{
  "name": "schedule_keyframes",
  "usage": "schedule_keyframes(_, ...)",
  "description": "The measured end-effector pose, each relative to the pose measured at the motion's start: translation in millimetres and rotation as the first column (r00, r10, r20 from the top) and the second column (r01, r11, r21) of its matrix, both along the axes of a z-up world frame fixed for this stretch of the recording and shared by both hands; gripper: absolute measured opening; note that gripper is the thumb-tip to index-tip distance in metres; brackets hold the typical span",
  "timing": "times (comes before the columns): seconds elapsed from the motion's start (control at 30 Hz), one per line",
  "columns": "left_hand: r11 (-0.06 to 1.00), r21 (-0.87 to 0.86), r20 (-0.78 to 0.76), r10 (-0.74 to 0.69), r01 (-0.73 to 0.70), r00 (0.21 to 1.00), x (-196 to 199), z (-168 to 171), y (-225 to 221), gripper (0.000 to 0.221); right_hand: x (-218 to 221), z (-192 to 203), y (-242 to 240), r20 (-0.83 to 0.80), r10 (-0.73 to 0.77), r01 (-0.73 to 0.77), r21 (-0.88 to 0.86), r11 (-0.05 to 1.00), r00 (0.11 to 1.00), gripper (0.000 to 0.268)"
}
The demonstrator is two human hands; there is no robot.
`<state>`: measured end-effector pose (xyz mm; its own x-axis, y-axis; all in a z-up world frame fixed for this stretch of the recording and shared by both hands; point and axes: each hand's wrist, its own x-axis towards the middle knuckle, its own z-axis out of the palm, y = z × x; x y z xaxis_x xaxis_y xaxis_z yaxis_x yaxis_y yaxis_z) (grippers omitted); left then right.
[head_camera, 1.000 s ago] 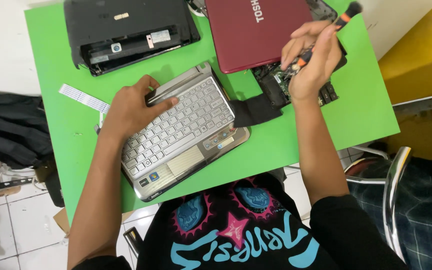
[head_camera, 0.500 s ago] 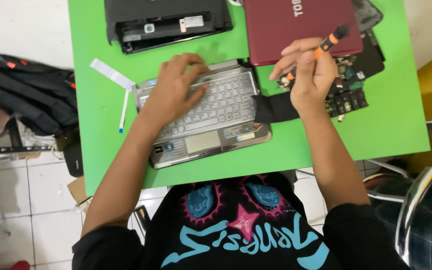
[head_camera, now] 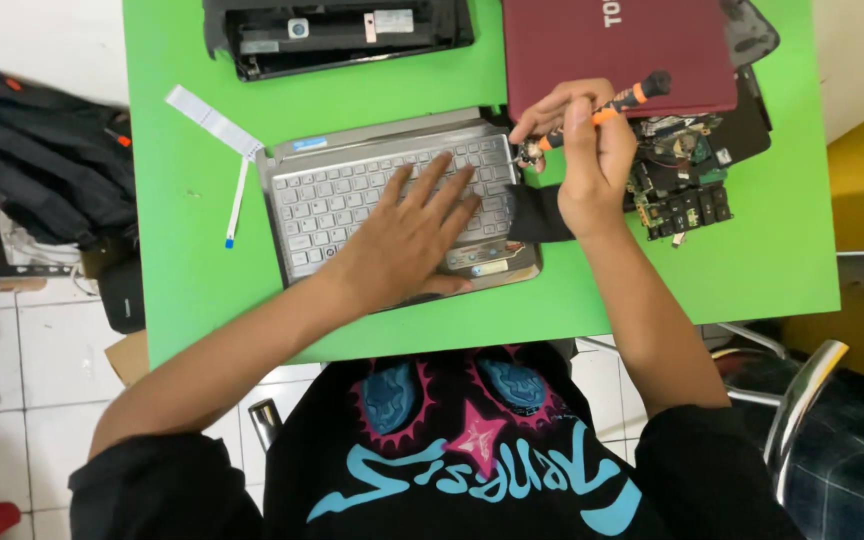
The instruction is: Disassembling and reassembling laptop components using a screwdriver
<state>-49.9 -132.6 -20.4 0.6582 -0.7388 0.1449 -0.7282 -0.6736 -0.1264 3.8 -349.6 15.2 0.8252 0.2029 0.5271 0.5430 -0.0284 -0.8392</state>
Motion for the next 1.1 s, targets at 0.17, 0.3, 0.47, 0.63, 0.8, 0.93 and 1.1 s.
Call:
schedule_keyframes(0.17,0.998,0.006,-0.166,-0.064,0.066,0.984,6,-6,5,0.123,0,4,3,-0.008,-0.012,0.012,-0.001,1.000,1.000,0.035)
schedule_keyframes(0.3,0.924,-0.382,-0.336,-0.131,-0.008,0.933,20,33,7,0.063,1,4,2,-0.220,0.147,-0.098,0.220,0.971,0.964,0.031)
schedule_keyframes(0.47,0.669,-0.734,-0.297,-0.167,-0.113,0.940,33,34,14,0.033,7,-19,2,-0.276,0.345,-0.233,0.368,0.900,0.897,0.021)
schedule_keyframes(0.63,0.460,-0.883,-0.249,-0.297,-0.090,0.922,26,10,19,0.041,7,-30,11,-0.175,0.316,-0.266,0.259,0.928,0.932,0.031)
schedule_keyframes(0.8,0.442,-0.897,-0.131,-0.250,-0.007,0.959,33,1,24,0.018,-3,-19,19,-0.185,0.327,-0.278,0.249,0.928,0.927,0.033)
schedule_keyframes(0.93,0.464,-0.886,-0.141,-0.231,-0.018,0.963,36,3,25,0.015,1,-25,17,-0.185,0.322,-0.261,0.291,0.920,0.929,0.038)
schedule_keyframes(1.1,0.896,-0.437,-0.104,-0.135,0.077,0.985,28,-1,18,0.061,9,-20,-9,0.121,-0.128,0.120,0.073,0.990,0.984,0.039)
